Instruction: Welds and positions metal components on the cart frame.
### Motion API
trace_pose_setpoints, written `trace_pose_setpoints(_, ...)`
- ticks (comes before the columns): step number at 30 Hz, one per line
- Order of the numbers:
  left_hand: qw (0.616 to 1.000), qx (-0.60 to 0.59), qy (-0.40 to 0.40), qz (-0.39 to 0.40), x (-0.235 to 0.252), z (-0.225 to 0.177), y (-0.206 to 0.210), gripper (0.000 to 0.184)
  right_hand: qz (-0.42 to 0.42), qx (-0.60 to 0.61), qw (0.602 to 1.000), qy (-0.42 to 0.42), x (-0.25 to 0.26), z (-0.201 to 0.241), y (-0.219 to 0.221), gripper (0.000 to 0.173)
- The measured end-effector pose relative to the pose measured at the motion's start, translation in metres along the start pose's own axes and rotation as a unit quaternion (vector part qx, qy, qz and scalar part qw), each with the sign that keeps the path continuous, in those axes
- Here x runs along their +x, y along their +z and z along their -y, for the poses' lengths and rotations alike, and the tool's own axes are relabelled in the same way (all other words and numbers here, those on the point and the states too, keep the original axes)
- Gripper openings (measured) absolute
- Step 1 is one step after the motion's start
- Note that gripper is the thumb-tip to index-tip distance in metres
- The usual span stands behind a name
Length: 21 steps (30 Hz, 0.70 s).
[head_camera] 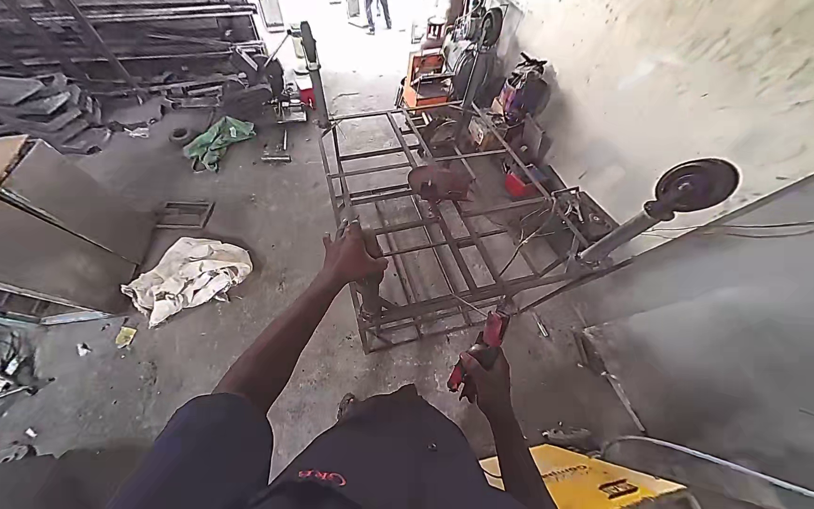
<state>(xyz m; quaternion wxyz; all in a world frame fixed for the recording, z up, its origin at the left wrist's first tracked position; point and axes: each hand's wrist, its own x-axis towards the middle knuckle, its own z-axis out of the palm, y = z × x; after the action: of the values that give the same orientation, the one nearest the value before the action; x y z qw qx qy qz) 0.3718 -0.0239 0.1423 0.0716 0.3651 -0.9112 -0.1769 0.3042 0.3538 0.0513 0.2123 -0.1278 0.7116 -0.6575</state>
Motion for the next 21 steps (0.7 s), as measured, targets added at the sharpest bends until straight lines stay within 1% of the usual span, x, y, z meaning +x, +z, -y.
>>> trace_pose_setpoints(2,1.0,-0.006,0.003,0.006,-0.002,0.003,-0.002,0.121,0.003,-0.001,1.0,0.001,-0.001,0.001,-0.002,0.073)
trace_pose_setpoints(3,1.0,-0.023,0.006,0.015,-0.004,0.007,-0.005,0.124,0.005,-0.002,1.0,-0.001,-0.001,0.001,-0.003,0.073)
trace_pose_setpoints(4,0.997,-0.068,0.015,0.017,-0.007,0.015,-0.008,0.123,0.008,-0.002,1.0,-0.002,-0.002,0.001,-0.005,0.073)
trace_pose_setpoints(5,0.988,-0.153,0.034,0.001,-0.01,0.028,-0.007,0.113,0.008,-0.003,1.0,-0.003,-0.002,0.002,-0.006,0.074)
trace_pose_setpoints(6,0.964,-0.258,0.055,-0.029,-0.015,0.045,0.0,0.097,0.005,-0.007,1.0,-0.004,-0.003,0.003,-0.008,0.074)
trace_pose_setpoints(7,0.932,-0.354,0.056,-0.061,-0.022,0.062,0.011,0.079,0.0,-0.012,1.0,-0.004,-0.003,0.004,-0.01,0.074)
trace_pose_setpoints(8,0.903,-0.417,0.04,-0.094,-0.031,0.075,0.024,0.064,-0.006,-0.018,1.0,-0.003,-0.004,0.005,-0.011,0.074)
trace_pose_setpoints(9,0.891,-0.44,0.018,-0.108,-0.04,0.085,0.038,0.054,-0.012,-0.018,1.0,-0.002,-0.004,0.006,-0.012,0.074)
trace_pose_setpoints(10,0.895,-0.435,0.002,-0.098,-0.05,0.092,0.052,0.048,-0.016,-0.014,1.0,-0.002,-0.005,0.007,-0.013,0.074)
trace_pose_setpoints(12,0.918,-0.395,-0.003,-0.042,-0.066,0.098,0.077,0.046,-0.012,-0.017,1.0,-0.001,-0.006,0.007,-0.014,0.078)
trace_pose_setpoints(13,0.929,-0.368,0.007,-0.023,-0.064,0.101,0.089,0.048,-0.008,-0.024,1.0,-0.005,-0.006,0.007,-0.013,0.079)
trace_pose_setpoints(15,0.94,-0.341,0.02,-0.003,-0.048,0.103,0.107,0.056,0.005,-0.03,0.999,-0.013,-0.006,0.008,-0.012,0.08)
trace_pose_setpoints(18,0.938,-0.344,0.031,-0.015,-0.03,0.099,0.116,0.057,0.026,-0.027,0.999,-0.014,-0.008,0.009,-0.005,0.078)
trace_pose_setpoints(21,0.939,-0.34,0.036,-0.026,-0.022,0.095,0.115,0.047,0.038,-0.036,0.998,-0.017,-0.009,0.007,0.003,0.078)
